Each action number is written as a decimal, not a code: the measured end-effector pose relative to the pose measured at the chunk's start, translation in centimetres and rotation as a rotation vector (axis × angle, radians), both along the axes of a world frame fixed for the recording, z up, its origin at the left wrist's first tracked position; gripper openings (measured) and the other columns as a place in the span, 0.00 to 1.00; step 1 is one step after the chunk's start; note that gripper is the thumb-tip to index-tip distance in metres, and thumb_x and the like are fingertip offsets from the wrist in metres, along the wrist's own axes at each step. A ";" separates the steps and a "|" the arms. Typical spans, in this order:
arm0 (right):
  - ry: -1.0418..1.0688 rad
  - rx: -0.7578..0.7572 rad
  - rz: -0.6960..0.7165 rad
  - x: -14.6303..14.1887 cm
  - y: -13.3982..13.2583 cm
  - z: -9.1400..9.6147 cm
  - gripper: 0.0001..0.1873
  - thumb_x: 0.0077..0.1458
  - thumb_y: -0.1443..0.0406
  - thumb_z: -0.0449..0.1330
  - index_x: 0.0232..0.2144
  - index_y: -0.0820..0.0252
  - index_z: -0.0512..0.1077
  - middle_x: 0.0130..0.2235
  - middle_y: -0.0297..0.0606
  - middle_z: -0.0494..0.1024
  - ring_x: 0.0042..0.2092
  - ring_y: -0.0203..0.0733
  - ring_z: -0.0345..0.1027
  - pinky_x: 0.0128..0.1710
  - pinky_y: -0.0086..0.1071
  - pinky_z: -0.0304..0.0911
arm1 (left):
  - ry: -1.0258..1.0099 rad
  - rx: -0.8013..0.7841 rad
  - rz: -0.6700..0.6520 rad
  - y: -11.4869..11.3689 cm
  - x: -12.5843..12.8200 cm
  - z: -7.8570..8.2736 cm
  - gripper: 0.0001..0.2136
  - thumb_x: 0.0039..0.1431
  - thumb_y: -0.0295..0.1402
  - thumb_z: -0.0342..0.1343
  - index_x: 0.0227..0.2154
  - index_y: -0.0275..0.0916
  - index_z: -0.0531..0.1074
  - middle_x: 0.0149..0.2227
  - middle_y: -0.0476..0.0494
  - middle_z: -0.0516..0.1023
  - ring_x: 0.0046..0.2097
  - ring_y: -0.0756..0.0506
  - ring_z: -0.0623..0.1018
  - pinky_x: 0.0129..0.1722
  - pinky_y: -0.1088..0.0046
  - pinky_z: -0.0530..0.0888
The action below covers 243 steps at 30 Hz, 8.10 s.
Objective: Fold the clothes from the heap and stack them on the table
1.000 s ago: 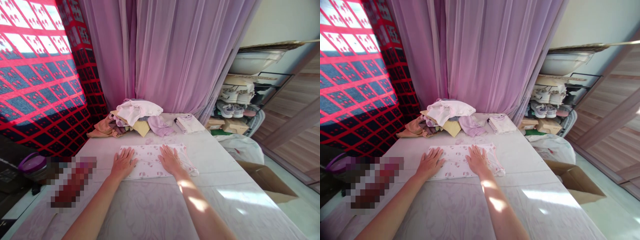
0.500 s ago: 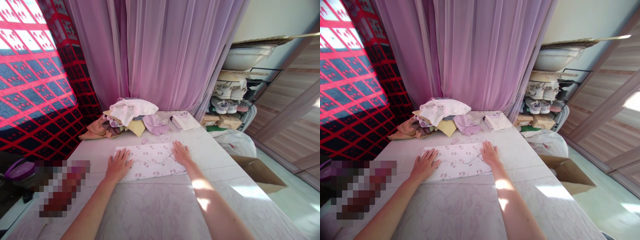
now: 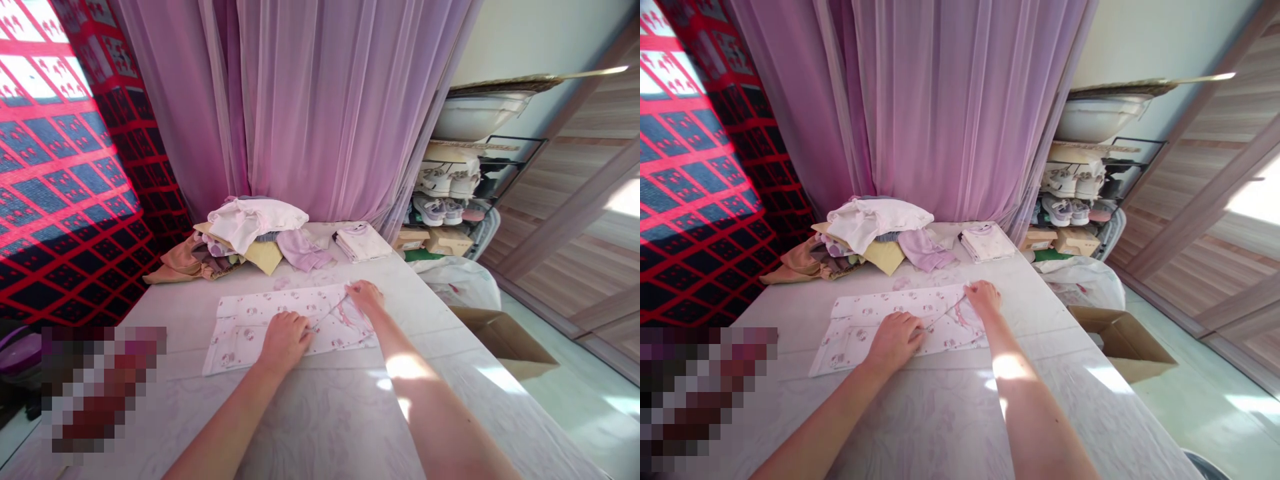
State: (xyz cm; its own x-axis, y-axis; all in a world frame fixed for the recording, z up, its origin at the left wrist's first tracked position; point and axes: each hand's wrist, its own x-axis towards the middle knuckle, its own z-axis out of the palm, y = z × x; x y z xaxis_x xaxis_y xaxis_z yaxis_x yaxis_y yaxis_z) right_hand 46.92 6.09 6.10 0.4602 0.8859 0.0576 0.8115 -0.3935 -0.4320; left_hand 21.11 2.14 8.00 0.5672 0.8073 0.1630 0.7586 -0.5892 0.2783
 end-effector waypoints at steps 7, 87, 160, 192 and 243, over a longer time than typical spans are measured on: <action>-0.003 0.020 -0.028 -0.2 0.8 -0.4 0.11 0.56 0.58 0.55 0.29 0.56 0.75 0.43 0.39 0.78 0.50 0.44 0.66 0.50 0.37 0.56 | 0.127 0.027 0.037 0.6 2.3 -0.1 0.09 0.62 0.36 0.51 0.32 0.40 0.73 0.36 0.44 0.77 0.42 0.42 0.74 0.43 0.63 0.65; -0.198 -0.082 0.259 -5.4 -3.5 -1.3 0.27 0.64 0.59 0.42 0.63 0.59 0.56 0.67 0.44 0.51 0.68 0.48 0.38 0.63 0.52 0.38 | -0.098 0.073 -0.076 -1.2 -0.1 -3.2 0.17 0.61 0.31 0.49 0.52 0.42 0.69 0.58 0.41 0.70 0.60 0.40 0.66 0.61 0.52 0.60; -0.173 -0.204 0.490 -11.3 -1.4 0.1 0.32 0.65 0.54 0.35 0.67 0.60 0.47 0.69 0.41 0.45 0.69 0.43 0.34 0.65 0.50 0.30 | 0.194 -0.071 0.284 6.1 -5.8 -2.5 0.28 0.63 0.50 0.38 0.62 0.44 0.59 0.67 0.39 0.56 0.67 0.36 0.54 0.62 0.46 0.51; -0.258 0.034 0.631 -13.8 -6.8 0.4 0.28 0.65 0.54 0.41 0.65 0.53 0.54 0.68 0.41 0.48 0.69 0.47 0.37 0.65 0.51 0.31 | 0.115 -0.044 0.278 5.7 -6.6 -2.7 0.24 0.64 0.45 0.41 0.60 0.42 0.60 0.65 0.38 0.58 0.66 0.38 0.56 0.63 0.51 0.52; -0.222 0.137 0.659 -14.7 -7.9 -2.1 0.22 0.63 0.61 0.48 0.56 0.56 0.68 0.62 0.44 0.64 0.64 0.50 0.52 0.63 0.53 0.40 | -0.515 -0.561 0.810 5.6 -12.9 -1.2 0.18 0.38 0.36 0.68 0.35 0.39 0.72 0.42 0.39 0.80 0.48 0.37 0.77 0.41 0.70 0.71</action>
